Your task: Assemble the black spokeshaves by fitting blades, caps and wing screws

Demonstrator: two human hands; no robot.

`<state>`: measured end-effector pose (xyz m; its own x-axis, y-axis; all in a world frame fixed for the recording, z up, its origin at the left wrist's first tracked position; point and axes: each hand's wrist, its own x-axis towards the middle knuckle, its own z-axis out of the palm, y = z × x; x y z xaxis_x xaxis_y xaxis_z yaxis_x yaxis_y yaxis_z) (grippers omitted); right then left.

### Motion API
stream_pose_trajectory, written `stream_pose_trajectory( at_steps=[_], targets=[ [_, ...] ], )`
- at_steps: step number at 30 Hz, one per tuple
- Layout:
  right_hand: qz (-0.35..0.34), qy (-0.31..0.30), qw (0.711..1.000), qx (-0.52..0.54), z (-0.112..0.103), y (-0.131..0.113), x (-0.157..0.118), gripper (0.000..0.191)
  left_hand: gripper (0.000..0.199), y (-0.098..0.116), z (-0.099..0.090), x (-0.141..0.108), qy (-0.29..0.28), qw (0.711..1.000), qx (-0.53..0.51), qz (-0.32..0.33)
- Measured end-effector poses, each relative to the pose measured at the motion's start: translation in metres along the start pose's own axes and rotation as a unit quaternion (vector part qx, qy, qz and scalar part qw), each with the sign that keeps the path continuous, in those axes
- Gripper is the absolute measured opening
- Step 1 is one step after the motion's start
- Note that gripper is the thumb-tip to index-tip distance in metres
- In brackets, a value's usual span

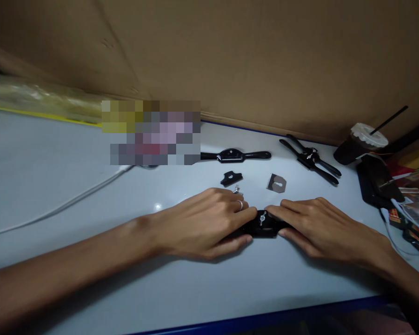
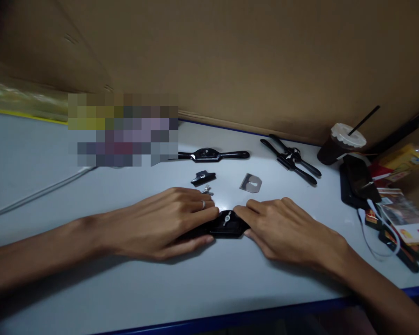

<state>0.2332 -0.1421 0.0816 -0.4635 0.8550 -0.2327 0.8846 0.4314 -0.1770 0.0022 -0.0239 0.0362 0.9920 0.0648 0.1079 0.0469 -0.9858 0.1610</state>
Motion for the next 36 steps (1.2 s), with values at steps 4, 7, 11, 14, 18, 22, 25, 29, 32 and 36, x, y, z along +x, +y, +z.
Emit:
stream_pose_trajectory(
  at_steps=[4,7,11,14,18,22,25,29,32,36],
  targets=[
    [0.000,0.004,1.000,-0.003,-0.0003,0.0006,0.0004,0.023,0.019,0.0014,0.0000,0.0002,-0.002,1.000,-0.007,-0.020],
    [0.002,0.004,1.000,-0.002,-0.0006,0.0002,0.0001,0.020,0.021,0.0023,-0.0005,0.0004,-0.008,1.000,-0.011,-0.027],
    [0.004,0.003,1.000,0.011,-0.0009,0.0006,0.0004,0.015,0.022,0.0022,-0.0011,0.0008,-0.009,0.999,-0.016,-0.030],
    [0.004,0.006,1.000,0.017,-0.0013,0.0011,0.0009,0.014,0.023,0.0018,-0.0014,0.0008,-0.017,0.999,-0.019,-0.033],
    [0.008,0.000,1.000,0.023,-0.0025,0.0004,0.0015,0.013,0.025,0.0013,-0.0007,0.0003,-0.025,0.999,-0.022,-0.035],
    [0.010,-0.006,1.000,0.025,-0.0036,-0.0007,0.0019,0.012,0.025,0.0004,0.0007,-0.0001,-0.017,0.999,-0.020,-0.028],
    [0.009,-0.008,1.000,0.025,-0.0036,-0.0004,0.0023,0.011,0.024,-0.0003,0.0009,-0.0001,-0.005,1.000,-0.018,-0.020],
    [0.011,-0.009,1.000,0.022,-0.0028,0.0007,0.0031,0.013,0.025,-0.0004,0.0008,0.0001,-0.003,1.000,-0.016,-0.017],
    [0.006,-0.003,1.000,0.013,-0.0017,0.0004,0.0029,0.013,0.026,-0.0001,0.0005,0.0004,-0.010,1.000,-0.018,-0.022],
    [0.002,0.006,1.000,-0.017,0.0000,-0.0011,0.0002,0.019,0.024,0.0002,-0.0028,0.0010,-0.014,0.999,-0.030,-0.023]
  ],
)
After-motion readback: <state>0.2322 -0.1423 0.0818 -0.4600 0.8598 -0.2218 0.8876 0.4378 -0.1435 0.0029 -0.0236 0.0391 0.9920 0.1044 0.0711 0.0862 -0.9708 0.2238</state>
